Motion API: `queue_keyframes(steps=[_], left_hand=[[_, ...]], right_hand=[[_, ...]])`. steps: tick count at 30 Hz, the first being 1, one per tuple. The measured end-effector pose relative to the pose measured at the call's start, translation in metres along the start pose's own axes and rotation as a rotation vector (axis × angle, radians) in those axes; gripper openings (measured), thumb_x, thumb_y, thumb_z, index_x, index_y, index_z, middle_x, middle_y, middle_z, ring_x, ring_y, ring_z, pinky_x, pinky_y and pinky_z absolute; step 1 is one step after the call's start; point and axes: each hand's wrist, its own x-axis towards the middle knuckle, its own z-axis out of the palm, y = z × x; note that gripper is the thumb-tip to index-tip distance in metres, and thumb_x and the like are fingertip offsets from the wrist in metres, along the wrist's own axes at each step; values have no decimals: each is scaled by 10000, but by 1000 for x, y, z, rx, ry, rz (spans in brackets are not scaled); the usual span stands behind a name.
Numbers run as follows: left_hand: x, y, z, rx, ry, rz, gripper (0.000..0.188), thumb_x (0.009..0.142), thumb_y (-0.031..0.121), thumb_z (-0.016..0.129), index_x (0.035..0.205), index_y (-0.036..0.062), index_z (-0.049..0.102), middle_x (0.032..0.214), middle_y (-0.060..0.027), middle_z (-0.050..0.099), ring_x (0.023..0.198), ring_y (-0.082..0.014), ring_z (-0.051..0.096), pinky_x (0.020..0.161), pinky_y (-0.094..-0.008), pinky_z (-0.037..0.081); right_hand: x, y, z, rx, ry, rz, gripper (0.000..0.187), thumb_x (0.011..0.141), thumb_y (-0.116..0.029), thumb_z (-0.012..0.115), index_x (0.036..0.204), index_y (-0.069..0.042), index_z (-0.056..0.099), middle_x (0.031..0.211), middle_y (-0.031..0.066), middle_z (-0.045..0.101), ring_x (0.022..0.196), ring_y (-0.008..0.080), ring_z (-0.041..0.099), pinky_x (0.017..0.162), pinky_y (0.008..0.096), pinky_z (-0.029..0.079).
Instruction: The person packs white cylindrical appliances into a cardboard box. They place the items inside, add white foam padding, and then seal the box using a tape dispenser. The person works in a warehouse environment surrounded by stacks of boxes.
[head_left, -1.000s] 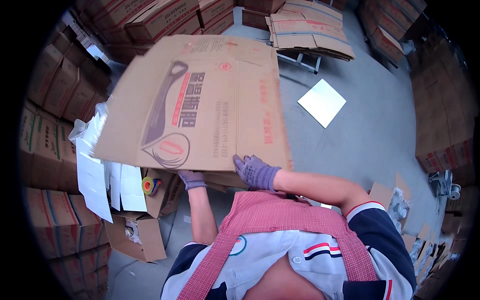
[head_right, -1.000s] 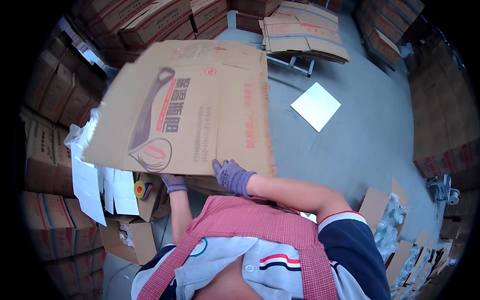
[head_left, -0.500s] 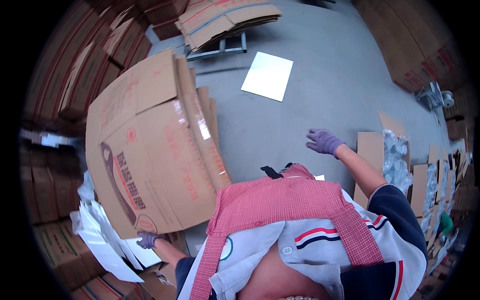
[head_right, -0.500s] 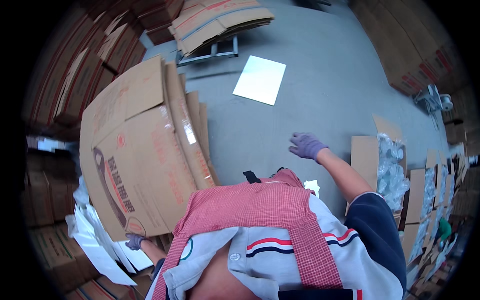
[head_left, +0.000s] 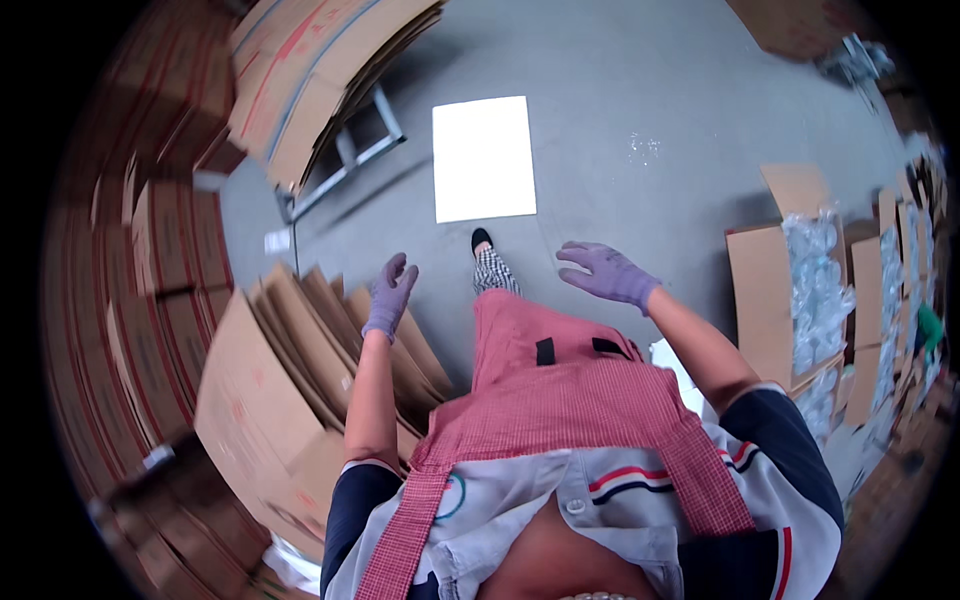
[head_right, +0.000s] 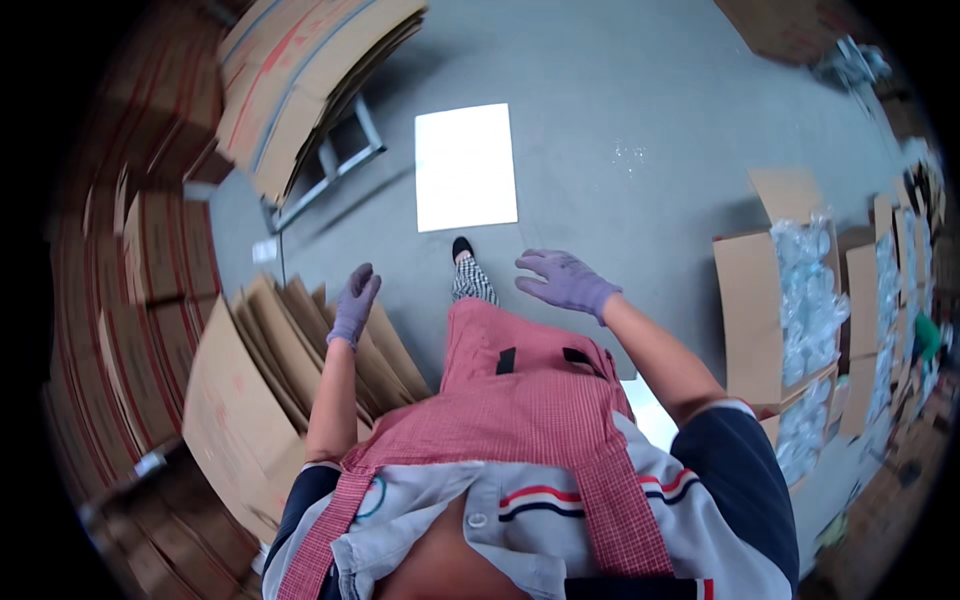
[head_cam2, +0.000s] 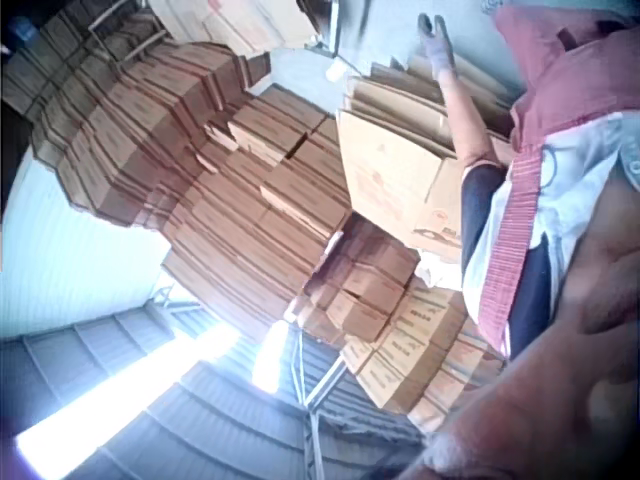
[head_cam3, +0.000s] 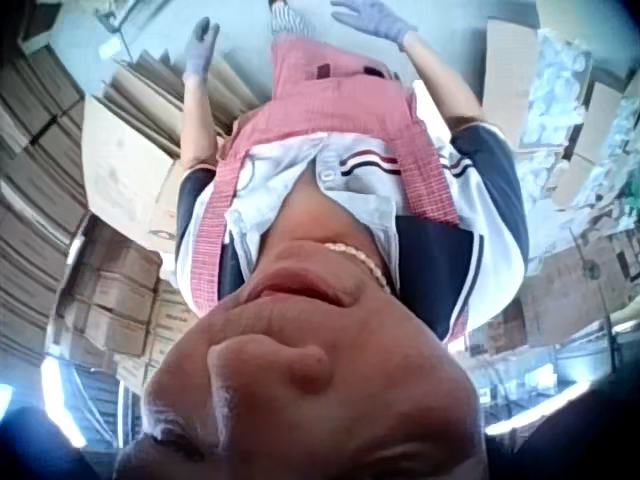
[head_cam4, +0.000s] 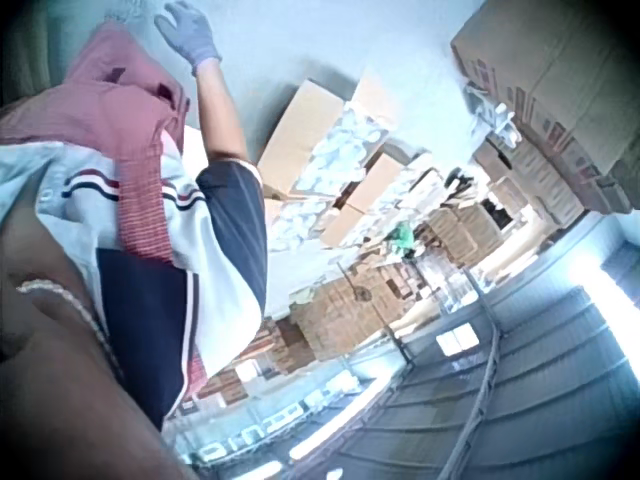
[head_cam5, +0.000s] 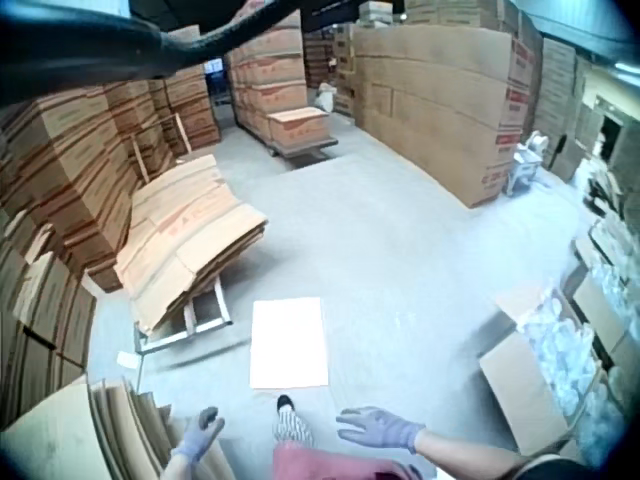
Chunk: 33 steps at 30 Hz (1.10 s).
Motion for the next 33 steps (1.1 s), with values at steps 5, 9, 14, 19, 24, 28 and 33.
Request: queue_keyframes(steps=[5, 9, 14, 19, 24, 28, 33], left_hand=[[225, -69, 46, 183, -259, -364, 754, 793, 436, 663, 1299, -56, 399, 1187, -184, 546, 1083, -223, 529, 906, -314, 416], [365, -170, 129, 335, -452, -460, 833, 784, 537, 617, 1307, -62, 368, 1151, -196, 558, 1029, -246, 543, 882, -321, 425], [508, -374, 187, 523, -493, -231, 778, 803, 434, 629, 1356, -10, 309, 1298, -221, 421, 1184, -311, 466, 971, -382, 383], [611, -428, 149, 227, -158, -659, 803, 744, 521, 679, 1318, 46, 380, 1183, -91, 544, 1093, -261, 513, 901, -443, 424], [524, -350, 196, -38, -331, -625, 651, 827, 481, 594, 1261, 19, 446, 1256, -84, 507, 1127, -199, 492, 898, -298, 404], [467, -232, 187, -324, -620, -820, 403, 949, 305, 442, 1210, 1, 489, 1219, -80, 527, 1106, -183, 510, 937, -328, 409], [451, -110, 210, -367, -1004, -658, 348, 972, 268, 409, 1230, 41, 467, 1182, -83, 536, 1094, -180, 512, 945, -337, 413]], right_hand=[[94, 142, 0, 221, 161, 712, 567, 828, -449, 547, 1208, -29, 526, 1232, 168, 530, 1094, 321, 531, 969, 370, 391], [185, 300, 66, 119, 79, 891, 665, 813, -480, 530, 1283, -15, 451, 1225, 201, 535, 1122, 338, 512, 981, 385, 377], [366, 457, 178, 175, 75, 956, 851, 767, -528, 558, 1391, -27, 271, 1323, 221, 442, 1231, 354, 416, 1040, 420, 303], [468, 505, 266, 196, 243, 1121, 1134, 618, -604, 650, 1432, -38, 100, 1433, 217, 263, 1321, 397, 242, 1074, 553, 152], [355, 482, 211, 573, 430, 1187, 728, 713, -435, 660, 1256, 15, 477, 1210, 194, 527, 1159, 313, 474, 979, 418, 367], [231, 391, 117, 1167, 482, 1103, 572, 750, -346, 637, 1199, -4, 542, 1075, 188, 601, 1001, 278, 586, 866, 350, 463], [53, 252, 56, 1377, 557, 1082, 476, 823, -298, 655, 1166, 18, 556, 1014, 86, 626, 912, 140, 564, 817, 290, 456]])
